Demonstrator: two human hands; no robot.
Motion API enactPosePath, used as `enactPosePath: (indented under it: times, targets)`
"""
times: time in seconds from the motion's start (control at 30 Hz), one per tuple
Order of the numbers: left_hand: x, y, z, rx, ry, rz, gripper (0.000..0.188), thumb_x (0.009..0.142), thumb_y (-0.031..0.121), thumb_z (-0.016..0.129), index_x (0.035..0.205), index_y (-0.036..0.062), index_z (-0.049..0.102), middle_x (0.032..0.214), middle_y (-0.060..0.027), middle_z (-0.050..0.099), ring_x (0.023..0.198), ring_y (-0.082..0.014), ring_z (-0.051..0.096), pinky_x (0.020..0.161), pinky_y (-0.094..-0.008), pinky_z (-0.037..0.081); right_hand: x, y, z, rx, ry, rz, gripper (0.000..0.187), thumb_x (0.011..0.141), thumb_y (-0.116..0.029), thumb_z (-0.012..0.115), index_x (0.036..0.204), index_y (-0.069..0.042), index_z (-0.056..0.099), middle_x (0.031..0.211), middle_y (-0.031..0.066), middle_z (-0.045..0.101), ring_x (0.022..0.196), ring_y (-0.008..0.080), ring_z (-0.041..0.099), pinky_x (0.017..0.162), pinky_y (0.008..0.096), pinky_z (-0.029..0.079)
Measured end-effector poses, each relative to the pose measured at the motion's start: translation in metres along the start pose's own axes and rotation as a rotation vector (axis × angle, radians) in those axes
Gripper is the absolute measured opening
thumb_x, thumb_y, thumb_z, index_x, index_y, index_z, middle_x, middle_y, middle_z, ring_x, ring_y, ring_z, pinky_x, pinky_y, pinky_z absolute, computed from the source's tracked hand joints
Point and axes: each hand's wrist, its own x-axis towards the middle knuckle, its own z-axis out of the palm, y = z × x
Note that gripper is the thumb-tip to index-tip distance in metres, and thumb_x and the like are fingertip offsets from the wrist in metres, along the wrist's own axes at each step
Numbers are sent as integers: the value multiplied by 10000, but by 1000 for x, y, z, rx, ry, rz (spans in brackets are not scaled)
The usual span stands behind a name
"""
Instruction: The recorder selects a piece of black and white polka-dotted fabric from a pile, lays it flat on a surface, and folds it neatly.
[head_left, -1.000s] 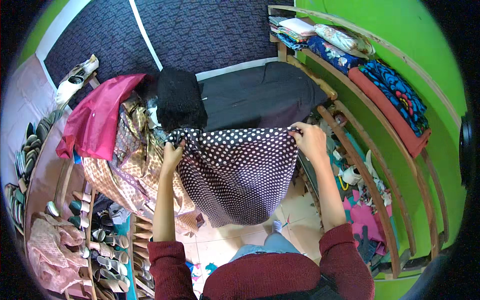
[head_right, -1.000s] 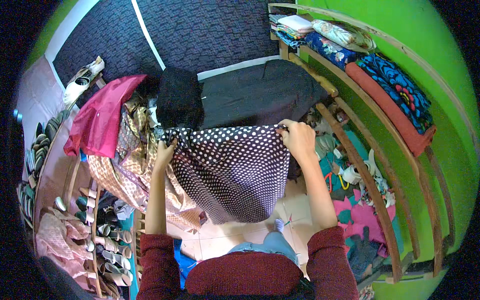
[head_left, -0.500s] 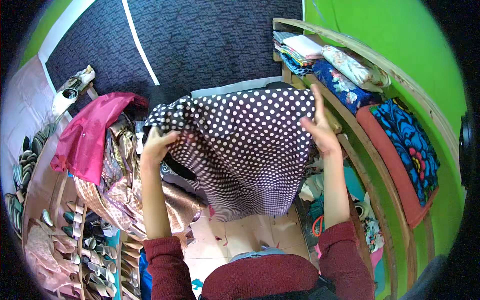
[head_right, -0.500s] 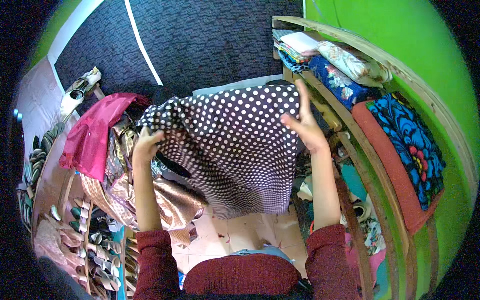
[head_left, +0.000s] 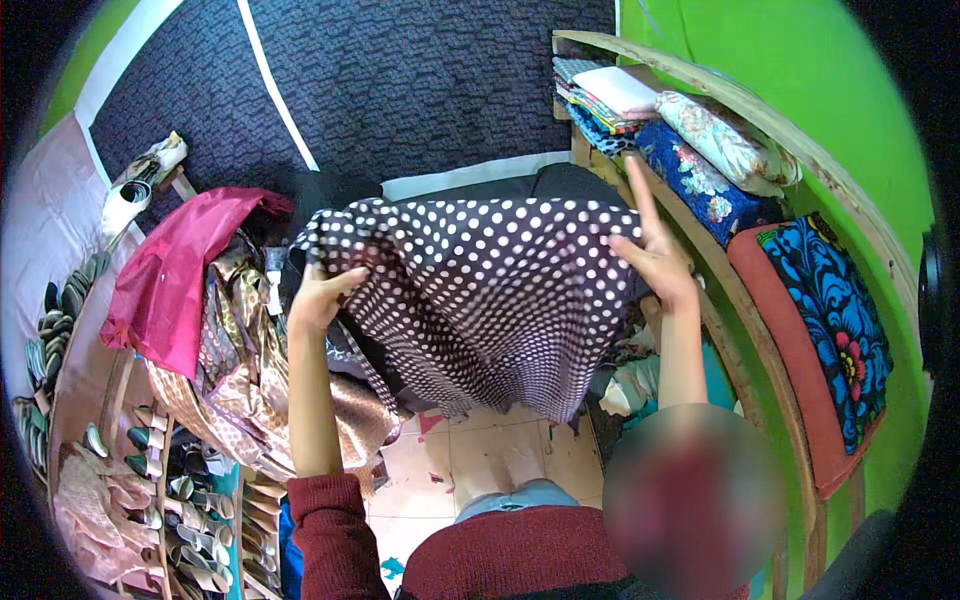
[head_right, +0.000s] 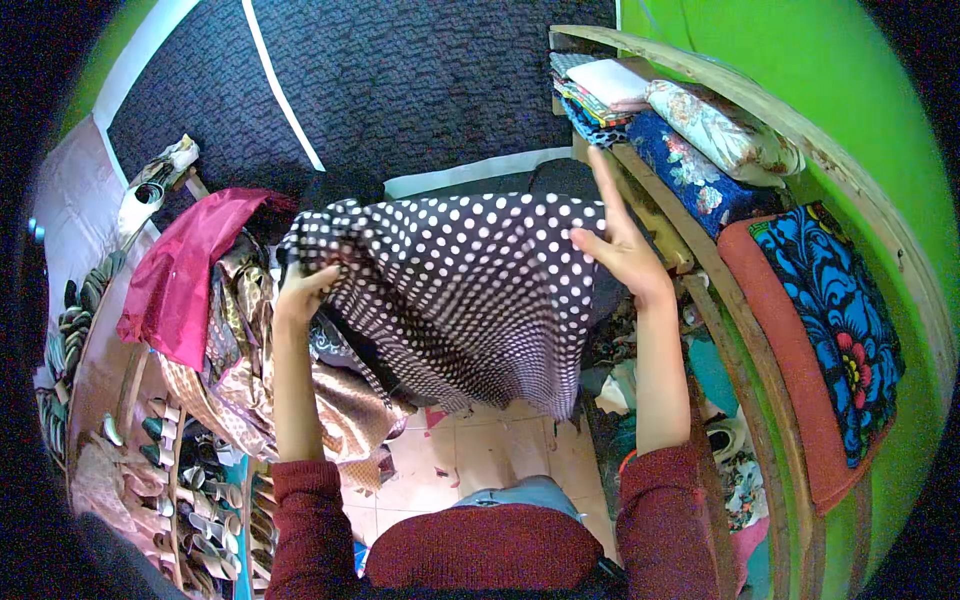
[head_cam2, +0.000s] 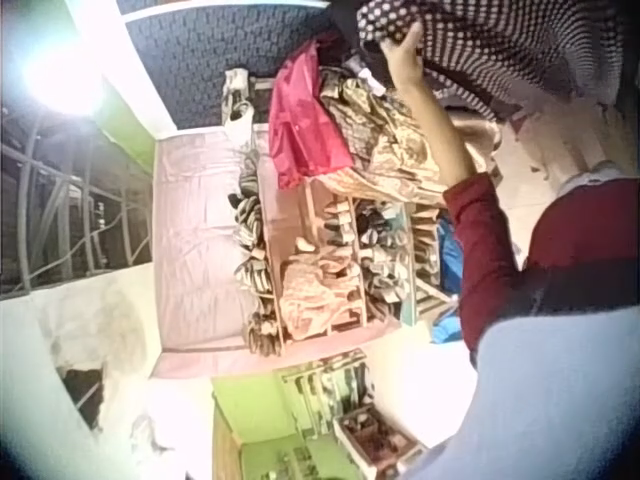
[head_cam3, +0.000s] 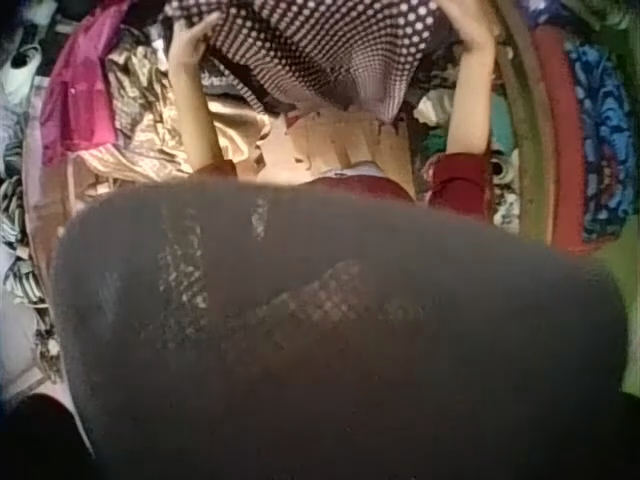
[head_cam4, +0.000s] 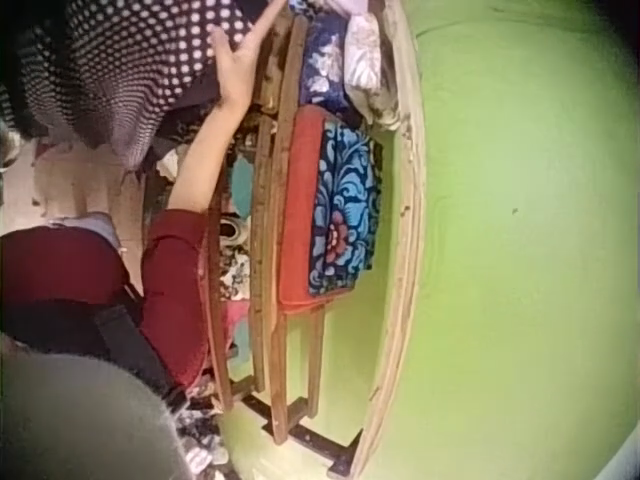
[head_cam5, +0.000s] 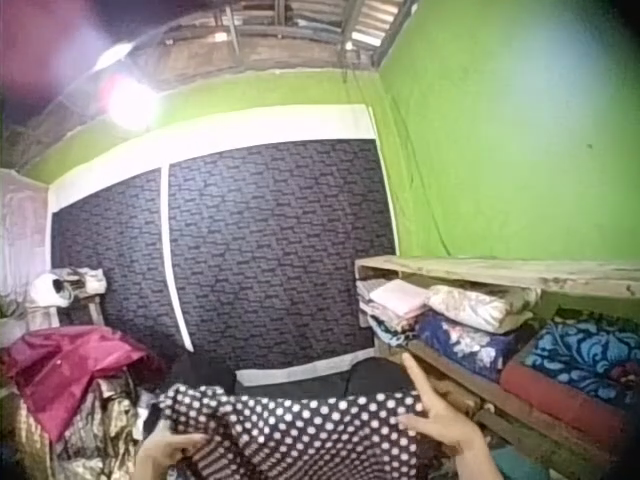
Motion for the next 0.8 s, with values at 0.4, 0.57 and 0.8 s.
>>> enactPosePath:
  times: [0.4, 0.57, 0.8]
  targets:
    - [22, 3, 24, 647, 261, 267, 416, 740, 84, 702, 1097, 1, 503, 1011, -64, 595, 897, -147, 549, 818, -267, 419, 4, -1, -8, -918, 100, 34, 205, 738, -144, 655, 923, -63, 622, 745, 160, 626, 688, 327, 599, 614, 365, 456]
    - [59, 18, 37, 554, 215, 689, 258, 792, -14, 603, 1038, -40, 530, 1019, -86, 591, 934, -145, 551, 832, -249, 406, 26, 6, -8, -996, 413, -222, 181, 723, -199, 677, 887, -125, 653, 718, 116, 637, 638, 284, 613, 578, 348, 466]
    - [157, 21, 57, 734, 295, 787, 197, 703, -65, 578, 897, -36, 594, 826, -99, 641, 759, -182, 612, 673, -283, 464, 93, 46, -18, -932, 597, -335, 213, 778, -203, 625, 977, -127, 627, 765, 103, 650, 670, 268, 628, 591, 334, 476]
